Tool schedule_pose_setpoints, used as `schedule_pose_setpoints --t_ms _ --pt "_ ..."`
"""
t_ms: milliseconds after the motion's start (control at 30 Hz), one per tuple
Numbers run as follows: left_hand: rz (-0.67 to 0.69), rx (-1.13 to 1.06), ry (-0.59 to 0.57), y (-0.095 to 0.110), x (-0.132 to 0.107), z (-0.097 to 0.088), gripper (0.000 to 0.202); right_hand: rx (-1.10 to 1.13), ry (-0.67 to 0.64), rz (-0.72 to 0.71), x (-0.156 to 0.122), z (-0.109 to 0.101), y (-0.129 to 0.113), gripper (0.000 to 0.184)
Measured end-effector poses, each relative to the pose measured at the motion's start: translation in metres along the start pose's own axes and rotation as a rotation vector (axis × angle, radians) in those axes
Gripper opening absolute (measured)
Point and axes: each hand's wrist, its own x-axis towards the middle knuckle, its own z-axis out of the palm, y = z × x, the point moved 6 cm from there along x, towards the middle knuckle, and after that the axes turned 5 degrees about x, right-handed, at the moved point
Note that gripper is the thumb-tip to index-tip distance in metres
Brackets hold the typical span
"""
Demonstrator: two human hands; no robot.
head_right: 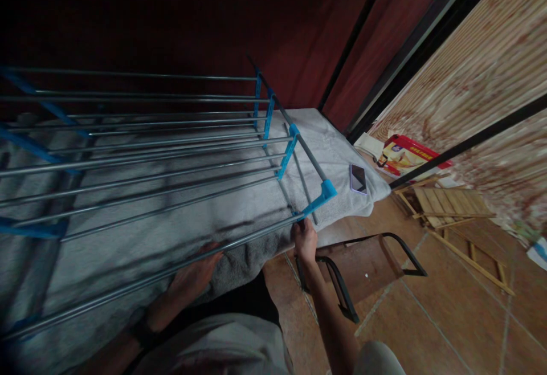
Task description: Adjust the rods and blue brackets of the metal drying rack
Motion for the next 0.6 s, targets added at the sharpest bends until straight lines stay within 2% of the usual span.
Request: schedule_pose_setpoints --t_ms 167,400,600 --pt "0.002 0.027 -0.031 0.0012 0.0006 -0.0050 0.043 -0.028 0.009 -0.007 -0.0007 -0.0004 -0.0026 0.032" --pt "-0.007 0.078 -0.075 -0.0019 -0.0009 0.0026 0.047 -0.049 0.034 -0.017 -0.0015 0.0004 -0.0026 0.030" --pt "-0.019 0.063 -0.059 -0.0004 -0.0001 -0.0059 0.046 -0.119 0.075 0.001 -0.0022 0.0026 -0.0002 0.029"
